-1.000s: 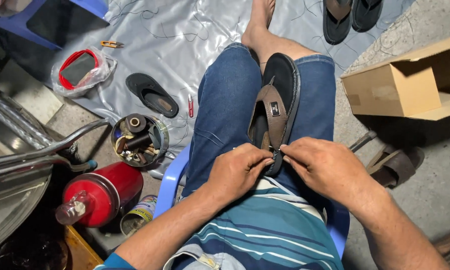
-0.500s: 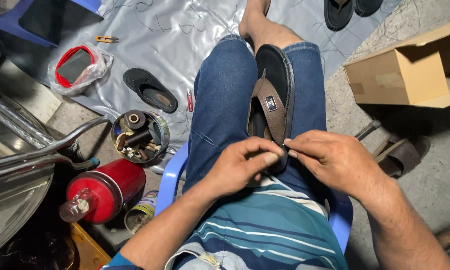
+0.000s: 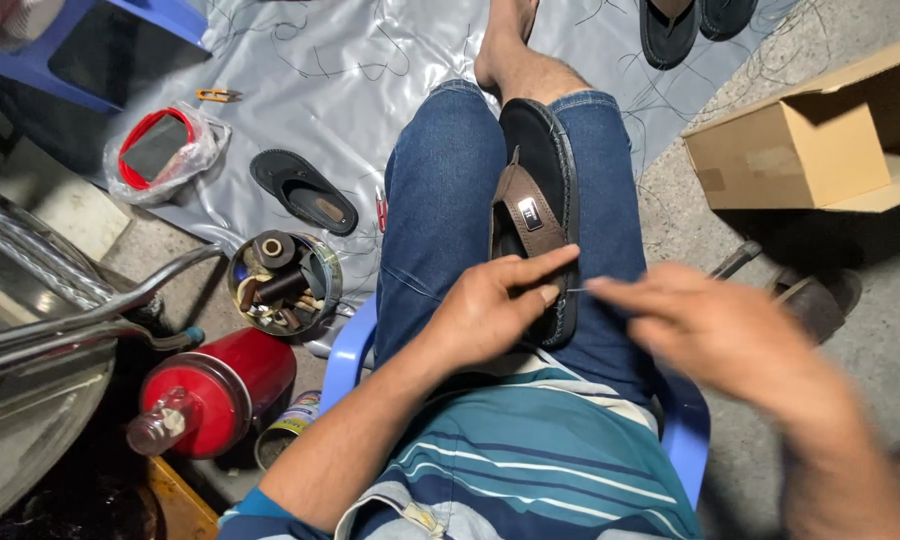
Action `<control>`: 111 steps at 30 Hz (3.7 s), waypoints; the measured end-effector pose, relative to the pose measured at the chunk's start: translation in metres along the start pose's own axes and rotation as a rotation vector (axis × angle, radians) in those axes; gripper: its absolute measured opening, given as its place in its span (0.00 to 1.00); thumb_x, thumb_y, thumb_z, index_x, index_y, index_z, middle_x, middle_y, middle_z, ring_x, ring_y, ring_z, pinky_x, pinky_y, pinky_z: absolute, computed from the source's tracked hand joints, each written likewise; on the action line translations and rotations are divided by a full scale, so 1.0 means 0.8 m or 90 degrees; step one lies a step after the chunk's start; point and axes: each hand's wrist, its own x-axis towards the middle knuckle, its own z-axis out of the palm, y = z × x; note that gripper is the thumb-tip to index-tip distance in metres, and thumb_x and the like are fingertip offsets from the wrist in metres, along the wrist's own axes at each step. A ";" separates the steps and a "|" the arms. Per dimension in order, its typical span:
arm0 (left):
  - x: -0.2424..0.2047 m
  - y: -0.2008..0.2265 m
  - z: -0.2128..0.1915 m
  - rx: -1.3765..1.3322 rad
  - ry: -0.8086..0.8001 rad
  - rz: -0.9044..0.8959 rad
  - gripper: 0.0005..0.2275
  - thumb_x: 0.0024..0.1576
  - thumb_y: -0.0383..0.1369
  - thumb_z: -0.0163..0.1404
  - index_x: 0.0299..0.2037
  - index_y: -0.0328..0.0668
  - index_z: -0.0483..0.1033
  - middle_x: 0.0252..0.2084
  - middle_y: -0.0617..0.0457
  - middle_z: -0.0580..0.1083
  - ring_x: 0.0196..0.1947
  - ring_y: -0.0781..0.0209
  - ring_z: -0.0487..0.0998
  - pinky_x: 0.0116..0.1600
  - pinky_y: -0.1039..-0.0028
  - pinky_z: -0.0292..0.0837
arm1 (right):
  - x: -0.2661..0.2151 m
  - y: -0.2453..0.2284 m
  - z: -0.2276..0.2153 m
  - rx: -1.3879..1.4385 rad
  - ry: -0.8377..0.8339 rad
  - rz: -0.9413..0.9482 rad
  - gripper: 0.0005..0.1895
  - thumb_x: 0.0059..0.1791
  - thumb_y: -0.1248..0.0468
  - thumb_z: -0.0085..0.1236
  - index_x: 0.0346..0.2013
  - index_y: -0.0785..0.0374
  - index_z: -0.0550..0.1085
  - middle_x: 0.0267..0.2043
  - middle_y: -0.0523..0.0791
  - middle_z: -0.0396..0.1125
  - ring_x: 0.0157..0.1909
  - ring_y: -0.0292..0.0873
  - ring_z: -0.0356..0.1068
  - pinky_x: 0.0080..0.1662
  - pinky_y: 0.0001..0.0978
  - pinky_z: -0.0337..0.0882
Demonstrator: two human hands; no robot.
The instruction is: Hand-sewing a leather sandal to repair or assemble it.
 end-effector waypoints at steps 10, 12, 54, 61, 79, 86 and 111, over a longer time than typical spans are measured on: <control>-0.008 0.002 -0.012 -0.170 -0.052 0.007 0.17 0.56 0.24 0.41 0.54 0.51 0.67 0.34 0.40 0.72 0.16 0.59 0.73 0.21 0.76 0.73 | 0.015 0.016 0.069 0.316 0.064 0.072 0.10 0.36 0.59 0.62 0.31 0.48 0.80 0.30 0.40 0.74 0.38 0.40 0.73 0.40 0.32 0.70; -0.016 -0.009 -0.009 -0.111 -0.025 0.044 0.17 0.55 0.25 0.43 0.55 0.52 0.66 0.36 0.43 0.72 0.23 0.58 0.75 0.28 0.72 0.74 | 0.021 0.011 0.077 0.406 0.096 0.110 0.07 0.37 0.61 0.62 0.29 0.51 0.79 0.22 0.40 0.69 0.28 0.36 0.66 0.30 0.26 0.64; -0.061 0.009 -0.015 0.217 0.037 -0.039 0.11 0.54 0.35 0.44 0.45 0.48 0.75 0.39 0.49 0.76 0.41 0.45 0.75 0.42 0.60 0.72 | 0.024 0.020 0.102 0.185 0.380 -0.197 0.13 0.41 0.66 0.58 0.40 0.56 0.74 0.43 0.46 0.68 0.45 0.48 0.68 0.46 0.36 0.68; -0.062 0.024 -0.008 0.229 -0.018 -0.054 0.13 0.55 0.34 0.42 0.47 0.44 0.73 0.40 0.46 0.76 0.40 0.45 0.76 0.41 0.61 0.72 | 0.041 -0.016 0.076 0.182 0.313 -0.215 0.02 0.42 0.63 0.55 0.28 0.54 0.71 0.17 0.45 0.65 0.25 0.49 0.68 0.30 0.37 0.68; -0.079 0.038 -0.040 -0.447 -0.053 -0.013 0.19 0.50 0.26 0.36 0.51 0.25 0.67 0.44 0.36 0.72 0.43 0.53 0.76 0.17 0.93 0.56 | 0.034 0.027 0.097 0.565 0.153 0.030 0.03 0.41 0.67 0.57 0.28 0.60 0.77 0.12 0.37 0.61 0.18 0.29 0.56 0.22 0.18 0.59; -0.032 -0.021 0.006 0.041 0.086 -0.020 0.22 0.44 0.37 0.59 0.48 0.41 0.72 0.41 0.38 0.74 0.48 0.40 0.71 0.50 0.63 0.68 | 0.029 0.020 0.092 0.591 0.166 -0.013 0.04 0.40 0.69 0.58 0.27 0.62 0.78 0.10 0.39 0.61 0.18 0.29 0.54 0.21 0.17 0.57; -0.046 0.007 -0.032 0.254 0.132 0.238 0.22 0.48 0.31 0.54 0.53 0.34 0.66 0.52 0.36 0.67 0.52 0.39 0.68 0.54 0.57 0.64 | 0.002 -0.002 0.035 0.142 0.128 -0.152 0.15 0.40 0.64 0.51 0.40 0.47 0.76 0.35 0.39 0.71 0.37 0.44 0.70 0.39 0.36 0.69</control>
